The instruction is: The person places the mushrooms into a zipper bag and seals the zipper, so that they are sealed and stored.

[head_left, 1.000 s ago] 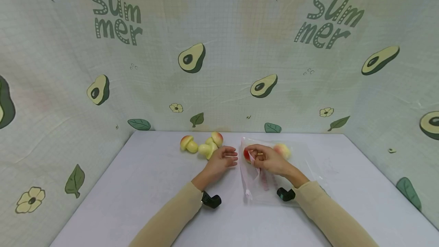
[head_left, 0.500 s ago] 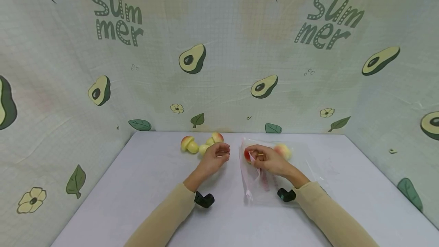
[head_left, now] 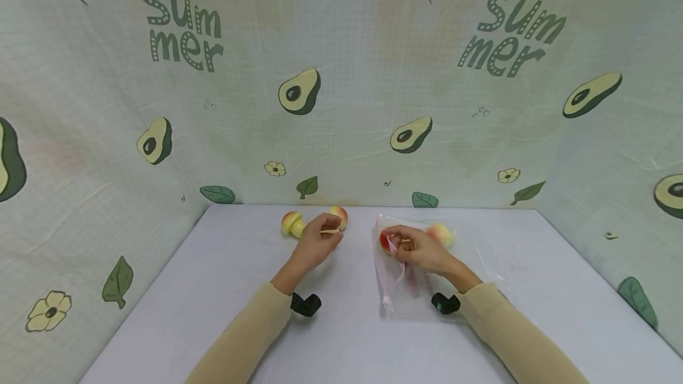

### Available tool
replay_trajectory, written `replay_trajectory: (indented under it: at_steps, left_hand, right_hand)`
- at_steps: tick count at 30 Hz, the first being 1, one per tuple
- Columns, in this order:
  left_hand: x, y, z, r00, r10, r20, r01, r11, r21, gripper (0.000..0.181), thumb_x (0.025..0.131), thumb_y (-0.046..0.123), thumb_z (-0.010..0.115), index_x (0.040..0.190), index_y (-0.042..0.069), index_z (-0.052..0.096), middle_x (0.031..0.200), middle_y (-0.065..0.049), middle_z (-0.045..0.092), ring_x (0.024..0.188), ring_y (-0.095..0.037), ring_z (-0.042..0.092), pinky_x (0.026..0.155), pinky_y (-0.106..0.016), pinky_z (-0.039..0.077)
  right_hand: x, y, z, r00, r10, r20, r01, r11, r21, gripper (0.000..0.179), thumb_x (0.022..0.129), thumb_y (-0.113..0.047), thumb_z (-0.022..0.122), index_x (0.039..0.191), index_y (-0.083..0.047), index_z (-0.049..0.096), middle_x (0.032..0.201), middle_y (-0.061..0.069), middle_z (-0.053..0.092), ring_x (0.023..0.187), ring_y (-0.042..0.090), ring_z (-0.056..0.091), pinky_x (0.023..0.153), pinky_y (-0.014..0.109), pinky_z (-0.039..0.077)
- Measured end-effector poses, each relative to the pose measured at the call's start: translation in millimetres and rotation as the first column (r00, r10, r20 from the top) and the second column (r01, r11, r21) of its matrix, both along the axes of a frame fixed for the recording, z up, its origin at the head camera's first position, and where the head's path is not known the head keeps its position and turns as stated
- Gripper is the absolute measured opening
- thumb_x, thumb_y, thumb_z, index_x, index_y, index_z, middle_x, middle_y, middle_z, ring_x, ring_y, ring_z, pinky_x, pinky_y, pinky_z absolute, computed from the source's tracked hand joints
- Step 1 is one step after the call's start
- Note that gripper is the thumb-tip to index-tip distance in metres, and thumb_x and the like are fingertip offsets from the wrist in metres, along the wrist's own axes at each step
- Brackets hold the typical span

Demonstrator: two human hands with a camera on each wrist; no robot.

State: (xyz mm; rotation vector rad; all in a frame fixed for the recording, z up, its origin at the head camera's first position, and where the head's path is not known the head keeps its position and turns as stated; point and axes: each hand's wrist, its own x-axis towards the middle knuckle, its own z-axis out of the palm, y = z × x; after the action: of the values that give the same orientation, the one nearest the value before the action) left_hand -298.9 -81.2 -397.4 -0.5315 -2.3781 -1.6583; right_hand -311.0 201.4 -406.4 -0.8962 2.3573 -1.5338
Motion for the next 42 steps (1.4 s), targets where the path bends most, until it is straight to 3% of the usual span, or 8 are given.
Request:
replay_trajectory:
  at_steps: [5, 12, 20, 31, 37, 42]
  left_hand:
    - [-1.4, -9.2, 4.1, 0.994, 0.077, -0.072, -0.078, 0.997, -0.011, 0.026, 0.086, 0.002, 0.067, 0.111, -0.001, 0.061, 0.114, -0.018, 0.061, 0.109, -0.03, 0.057, 0.09, -0.041, 0.05]
    - [-7.4, -22.7, 5.0, 0.969, 0.139, -0.206, -0.156, 0.985, -0.069, 0.027, 0.084, 0.003, 0.069, 0.11, -0.003, 0.063, 0.109, -0.013, 0.063, 0.108, -0.032, 0.056, 0.09, -0.047, 0.046]
    - [-16.7, -38.5, -4.9, 0.934, 0.227, -0.277, -0.276, 0.949, -0.153, 0.027, 0.08, 0.002, 0.071, 0.106, 0.001, 0.066, 0.108, -0.01, 0.065, 0.108, -0.028, 0.055, 0.099, -0.045, 0.036]
    - [-21.3, -49.8, -16.1, 0.96, 0.221, -0.174, -0.258, 0.938, -0.23, 0.035, 0.08, 0.007, 0.072, 0.114, 0.004, 0.064, 0.118, -0.013, 0.057, 0.117, -0.03, 0.046, 0.1, -0.047, 0.036]
    - [-23.8, -51.7, -20.9, 0.963, 0.19, -0.192, -0.236, 0.939, -0.252, 0.035, 0.078, 0.005, 0.074, 0.112, 0.002, 0.066, 0.11, -0.013, 0.061, 0.113, -0.03, 0.045, 0.095, -0.046, 0.037]
    - [-23.5, -52.4, -23.9, 0.965, 0.175, -0.196, -0.22, 0.946, -0.239, 0.032, 0.078, 0.003, 0.073, 0.109, 0.001, 0.067, 0.108, -0.013, 0.065, 0.105, -0.032, 0.053, 0.092, -0.046, 0.043]
  right_hand:
    - [-0.2, 0.8, -0.3, 1.0, 0.003, -0.002, -0.003, 1.0, -0.007, 0.045, 0.085, 0.009, 0.054, 0.129, 0.001, 0.051, 0.098, 0.015, 0.051, 0.074, 0.017, 0.054, 0.06, 0.022, 0.047]
    - [-0.2, 1.1, 1.3, 1.0, -0.019, -0.001, 0.019, 1.0, 0.021, 0.045, 0.086, 0.008, 0.054, 0.13, -0.002, 0.052, 0.099, 0.016, 0.051, 0.075, 0.02, 0.053, 0.06, 0.023, 0.047]
    - [1.6, 0.0, 2.7, 1.0, 0.004, -0.003, -0.004, 1.0, -0.007, 0.045, 0.086, 0.01, 0.055, 0.13, 0.002, 0.051, 0.099, 0.02, 0.051, 0.074, 0.018, 0.053, 0.059, 0.021, 0.046]
    - [1.1, -1.8, 1.9, 1.0, -0.002, -0.005, 0.002, 1.0, 0.006, 0.045, 0.086, 0.009, 0.055, 0.13, 0.001, 0.052, 0.098, 0.017, 0.052, 0.074, 0.018, 0.054, 0.06, 0.022, 0.047]
    - [0.7, -0.8, -0.2, 1.0, 0.002, -0.017, -0.002, 1.0, 0.01, 0.045, 0.085, 0.01, 0.054, 0.13, 0.002, 0.051, 0.097, 0.017, 0.051, 0.072, 0.016, 0.053, 0.059, 0.021, 0.046]
    - [1.7, -1.0, 1.0, 1.0, -0.005, -0.015, 0.005, 1.0, 0.012, 0.045, 0.085, 0.008, 0.055, 0.13, 0.001, 0.052, 0.098, 0.016, 0.051, 0.072, 0.016, 0.053, 0.058, 0.021, 0.046]
